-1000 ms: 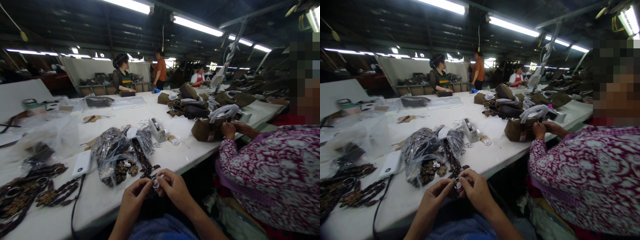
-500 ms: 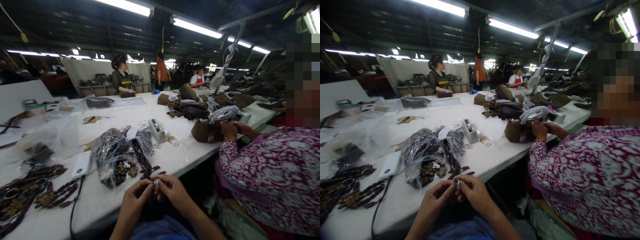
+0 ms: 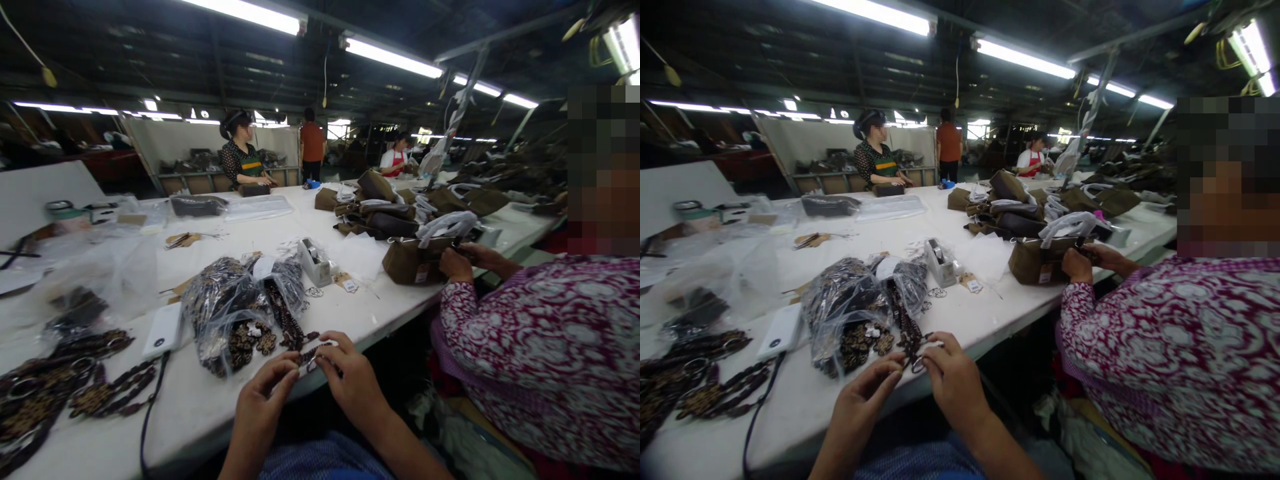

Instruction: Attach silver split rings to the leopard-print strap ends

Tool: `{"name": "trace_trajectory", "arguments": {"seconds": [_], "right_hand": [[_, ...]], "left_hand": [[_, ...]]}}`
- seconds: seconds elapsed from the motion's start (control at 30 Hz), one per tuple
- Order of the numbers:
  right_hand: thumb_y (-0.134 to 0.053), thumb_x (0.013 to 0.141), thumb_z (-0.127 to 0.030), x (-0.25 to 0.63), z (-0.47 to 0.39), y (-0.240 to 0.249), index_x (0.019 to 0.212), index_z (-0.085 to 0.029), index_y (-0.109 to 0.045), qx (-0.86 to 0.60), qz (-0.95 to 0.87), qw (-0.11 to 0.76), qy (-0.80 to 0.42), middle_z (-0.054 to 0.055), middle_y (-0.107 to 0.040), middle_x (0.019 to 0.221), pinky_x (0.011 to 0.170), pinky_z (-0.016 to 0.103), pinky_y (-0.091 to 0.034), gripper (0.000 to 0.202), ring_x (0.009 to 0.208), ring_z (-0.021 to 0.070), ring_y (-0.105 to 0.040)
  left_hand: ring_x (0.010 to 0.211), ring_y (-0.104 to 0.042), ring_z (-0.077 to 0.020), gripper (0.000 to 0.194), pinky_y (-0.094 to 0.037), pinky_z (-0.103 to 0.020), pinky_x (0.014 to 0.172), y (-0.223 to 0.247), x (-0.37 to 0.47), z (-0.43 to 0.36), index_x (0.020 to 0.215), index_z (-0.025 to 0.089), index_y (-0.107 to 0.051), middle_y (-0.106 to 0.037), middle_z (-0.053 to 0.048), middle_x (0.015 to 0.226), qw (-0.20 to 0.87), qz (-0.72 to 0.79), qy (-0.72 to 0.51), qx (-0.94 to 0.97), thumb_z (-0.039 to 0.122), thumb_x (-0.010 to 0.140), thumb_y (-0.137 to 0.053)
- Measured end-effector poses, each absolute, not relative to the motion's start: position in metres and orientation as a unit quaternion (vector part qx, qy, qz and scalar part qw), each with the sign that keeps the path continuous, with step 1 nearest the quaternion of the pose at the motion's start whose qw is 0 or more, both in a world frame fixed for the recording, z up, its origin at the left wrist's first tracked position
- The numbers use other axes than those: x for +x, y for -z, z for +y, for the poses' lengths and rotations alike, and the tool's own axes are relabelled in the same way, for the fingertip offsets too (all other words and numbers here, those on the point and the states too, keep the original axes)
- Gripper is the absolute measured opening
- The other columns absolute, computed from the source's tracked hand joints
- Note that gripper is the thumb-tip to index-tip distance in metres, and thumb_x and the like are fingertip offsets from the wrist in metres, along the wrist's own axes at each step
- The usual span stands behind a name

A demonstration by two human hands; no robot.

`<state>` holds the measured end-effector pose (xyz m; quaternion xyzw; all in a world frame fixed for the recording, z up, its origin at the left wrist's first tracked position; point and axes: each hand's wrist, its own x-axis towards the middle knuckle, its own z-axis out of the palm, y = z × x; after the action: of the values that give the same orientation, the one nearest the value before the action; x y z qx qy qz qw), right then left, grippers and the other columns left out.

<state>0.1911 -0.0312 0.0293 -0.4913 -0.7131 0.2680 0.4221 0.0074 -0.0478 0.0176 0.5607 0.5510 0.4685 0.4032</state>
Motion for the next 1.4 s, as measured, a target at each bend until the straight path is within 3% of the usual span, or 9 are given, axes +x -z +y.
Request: {"name": "trace_trajectory", "arguments": {"seconds": [0.17,0.33,0.5,0.67,0.83,1.2,1.4], "right_hand": [[-0.052,0.093,-0.015,0.190,-0.038,-0.029,0.094,-0.021,-0.072,-0.494,-0.745,0.364,-0.262,0.006,-0.074,0.089,0.080,0.028,-0.051,0.021,0.083,0.0204,-0.069],[-0.060,0.089,-0.024,0.184,-0.051,-0.025,0.096,-0.019,-0.072,-0.495,-0.661,0.432,-0.363,0.006,-0.075,0.092,0.078,0.027,-0.052,0.014,0.085,0.0208,-0.069],[-0.057,0.092,-0.035,0.180,-0.064,-0.010,0.089,-0.018,-0.069,-0.498,-0.593,0.456,-0.438,0.005,-0.072,0.087,0.075,0.025,-0.051,0.021,0.083,0.0198,-0.067],[-0.046,0.098,-0.037,0.182,-0.074,-0.006,0.090,-0.020,-0.061,-0.514,-0.611,0.458,-0.392,0.002,-0.067,0.076,0.068,0.023,-0.047,0.024,0.071,0.0165,-0.065],[-0.049,0.096,-0.037,0.184,-0.079,-0.004,0.090,-0.019,-0.065,-0.524,-0.632,0.407,-0.400,-0.002,-0.060,0.060,0.058,0.023,-0.042,0.025,0.056,0.0140,-0.058],[-0.057,0.090,-0.042,0.189,-0.081,0.002,0.081,-0.015,-0.066,-0.473,-0.559,0.396,-0.554,-0.003,-0.057,0.054,0.050,0.019,-0.040,0.030,0.048,0.0096,-0.051],[-0.055,0.092,-0.035,0.194,-0.083,0.000,0.081,-0.015,-0.066,-0.456,-0.589,0.373,-0.553,-0.003,-0.059,0.056,0.051,0.019,-0.039,0.025,0.049,0.0096,-0.053]], "left_hand": [[0.105,-0.068,-0.0305,0.015,-0.050,-0.040,0.097,-0.025,0.010,-0.057,0.077,0.023,-0.076,-0.077,-0.008,0.103,0.379,0.557,-0.428,0.603,0.036,0.077,-0.069],[0.096,-0.072,-0.0293,0.018,-0.055,-0.036,0.090,-0.019,0.012,-0.067,0.078,0.022,-0.078,-0.079,-0.007,0.096,0.409,0.562,-0.443,0.566,0.039,0.075,-0.072],[0.097,-0.071,-0.0299,0.026,-0.056,-0.037,0.090,0.001,0.011,-0.076,0.079,0.018,-0.076,-0.078,-0.010,0.099,0.485,0.541,-0.441,0.528,0.043,0.075,-0.072],[0.098,-0.069,-0.0278,0.021,-0.054,-0.034,0.091,0.012,0.008,-0.086,0.076,0.019,-0.074,-0.076,-0.009,0.097,0.427,0.553,-0.458,0.549,0.040,0.077,-0.071],[0.087,-0.070,-0.0234,0.014,-0.055,-0.029,0.083,0.008,0.007,-0.094,0.076,0.021,-0.075,-0.076,-0.006,0.088,0.391,0.544,-0.464,0.579,0.033,0.079,-0.071],[0.083,-0.070,-0.0232,0.012,-0.056,-0.029,0.079,0.005,0.015,-0.094,0.069,0.022,-0.076,-0.075,-0.006,0.083,0.402,0.535,-0.447,0.594,0.031,0.076,-0.072],[0.077,-0.068,-0.0203,0.011,-0.055,-0.026,0.074,0.012,0.013,-0.084,0.064,0.018,-0.071,-0.072,-0.004,0.076,0.471,0.522,-0.428,0.568,0.025,0.069,-0.077]]}}
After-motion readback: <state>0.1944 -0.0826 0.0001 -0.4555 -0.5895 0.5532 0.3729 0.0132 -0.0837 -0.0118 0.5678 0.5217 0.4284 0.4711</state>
